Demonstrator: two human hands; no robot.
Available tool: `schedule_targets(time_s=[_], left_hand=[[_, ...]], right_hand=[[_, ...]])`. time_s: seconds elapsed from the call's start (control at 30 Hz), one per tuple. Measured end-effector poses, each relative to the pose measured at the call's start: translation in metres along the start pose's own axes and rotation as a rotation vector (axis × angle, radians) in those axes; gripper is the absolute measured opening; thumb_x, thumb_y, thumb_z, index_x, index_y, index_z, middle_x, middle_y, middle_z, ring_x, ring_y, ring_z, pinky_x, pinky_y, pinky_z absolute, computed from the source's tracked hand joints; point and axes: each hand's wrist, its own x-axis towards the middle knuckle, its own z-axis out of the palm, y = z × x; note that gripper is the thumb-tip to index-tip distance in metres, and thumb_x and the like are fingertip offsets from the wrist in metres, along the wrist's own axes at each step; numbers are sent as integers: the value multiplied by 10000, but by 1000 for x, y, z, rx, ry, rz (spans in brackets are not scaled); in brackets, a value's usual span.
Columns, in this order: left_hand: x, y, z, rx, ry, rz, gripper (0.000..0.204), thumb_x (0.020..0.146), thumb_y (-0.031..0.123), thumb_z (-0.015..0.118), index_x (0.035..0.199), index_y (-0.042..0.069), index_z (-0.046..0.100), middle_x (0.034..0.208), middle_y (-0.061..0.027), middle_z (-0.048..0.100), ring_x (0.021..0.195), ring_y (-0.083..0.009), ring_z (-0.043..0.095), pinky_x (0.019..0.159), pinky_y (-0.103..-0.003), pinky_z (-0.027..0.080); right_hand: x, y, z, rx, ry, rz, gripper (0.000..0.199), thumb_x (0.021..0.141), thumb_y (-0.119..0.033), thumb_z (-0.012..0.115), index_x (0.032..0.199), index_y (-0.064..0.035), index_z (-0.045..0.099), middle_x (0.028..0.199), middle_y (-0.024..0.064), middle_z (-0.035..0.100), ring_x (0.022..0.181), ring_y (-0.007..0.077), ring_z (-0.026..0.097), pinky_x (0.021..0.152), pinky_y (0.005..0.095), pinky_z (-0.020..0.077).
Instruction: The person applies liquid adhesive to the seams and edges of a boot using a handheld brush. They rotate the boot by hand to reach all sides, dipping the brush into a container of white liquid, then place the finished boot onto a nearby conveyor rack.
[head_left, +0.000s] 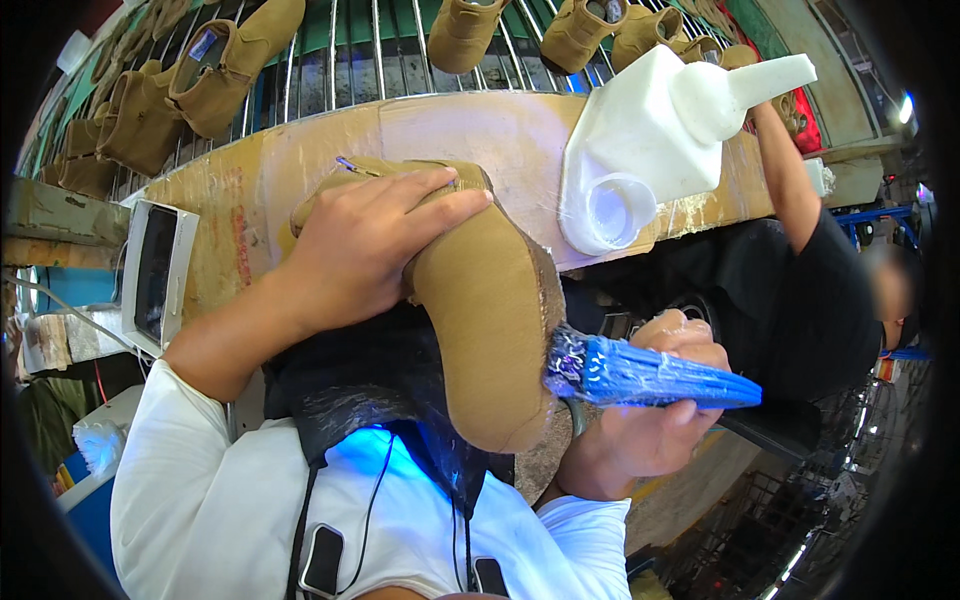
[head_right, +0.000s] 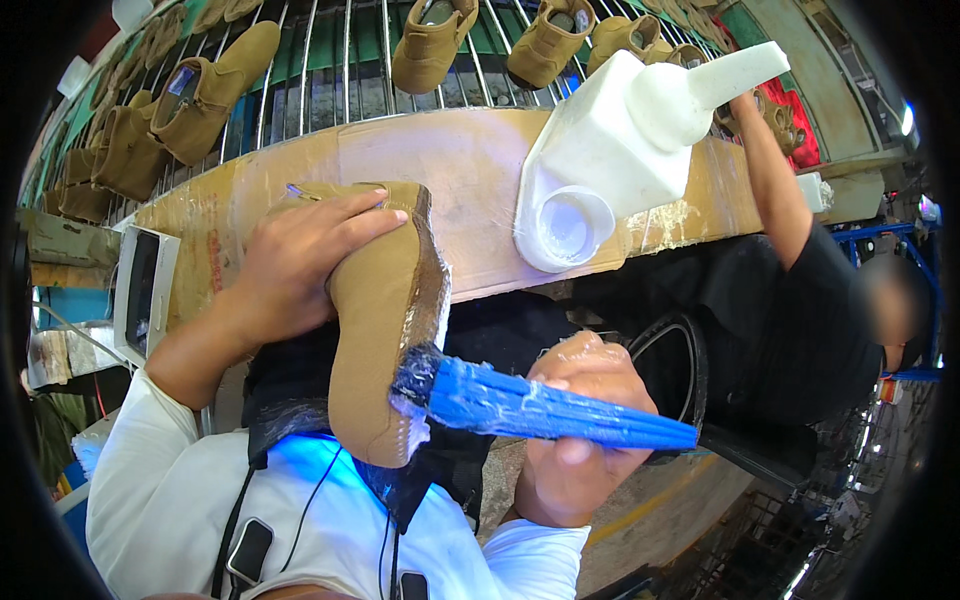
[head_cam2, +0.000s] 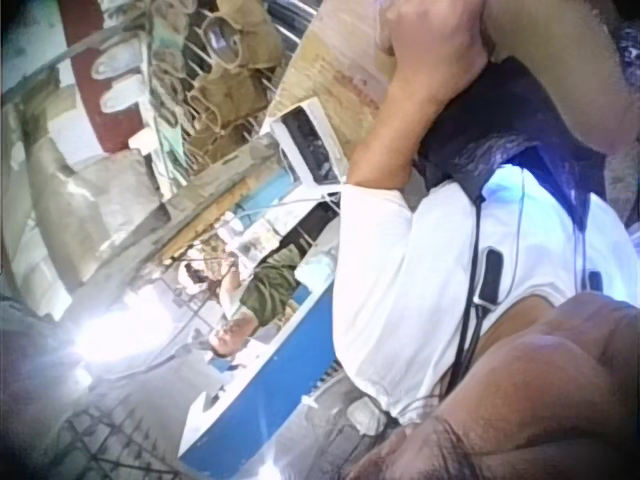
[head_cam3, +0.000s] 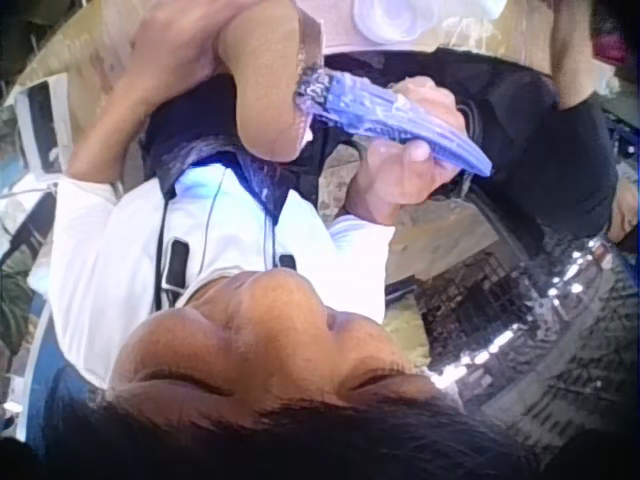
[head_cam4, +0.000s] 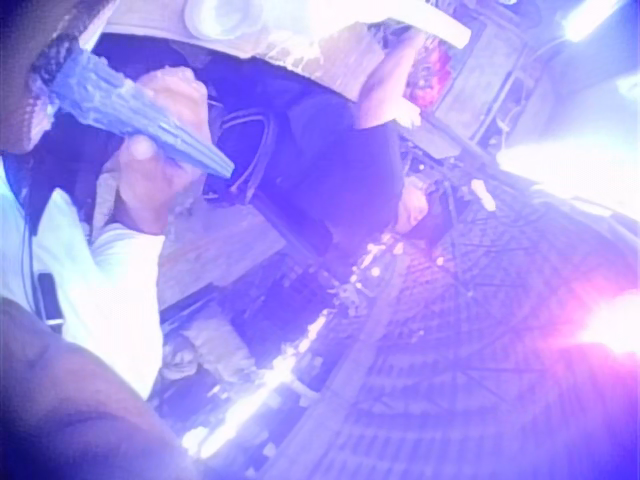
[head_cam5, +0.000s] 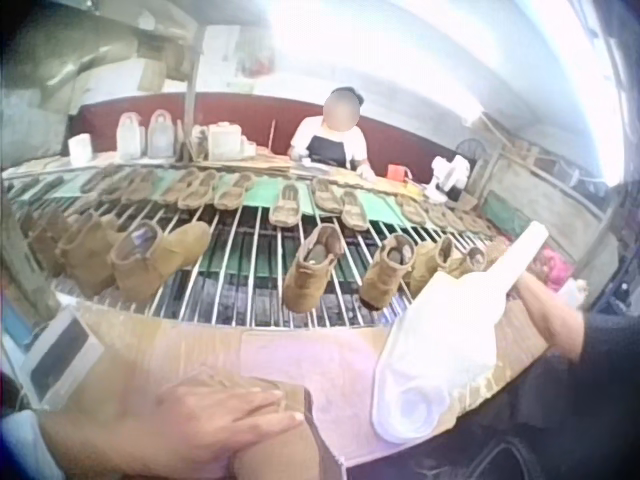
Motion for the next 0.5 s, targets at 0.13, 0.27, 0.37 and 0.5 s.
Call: schedule_targets(time_s=[0.13,0.27,0.37,0.5], left_hand=[[7,-1,0,-28,-16,-16,647,586,106,794,1191,136,568,1148,-126,631,1027,-295,624,838,-380,506],[18,1,-2,-90,-49,-48,666,568,125,809,1188,116,565,1117,-128,640,1024,-300,622,844,-381,505],[28,4,-8,-129,-106,-104,678,558,128,812,1188,106,563,1102,-130,643,1012,-309,621,846,-382,502],[39,2,-10,-184,-113,-156,682,555,122,807,1188,102,556,1095,-133,641,998,-329,615,850,-385,497]], right_hand=[[-4,-7,-2,-137,30,-84,415,830,-431,638,772,-35,530,691,78,503,590,165,476,532,273,384],[2,-6,-11,-204,-28,-198,417,845,-434,554,767,-35,460,715,87,434,627,173,383,570,291,297],[14,-12,-15,-287,-51,-293,440,848,-448,569,773,-27,466,712,83,434,645,183,396,597,300,317],[27,-15,-18,-411,-83,-400,459,861,-464,558,802,-14,488,739,105,471,654,202,423,592,343,340]])
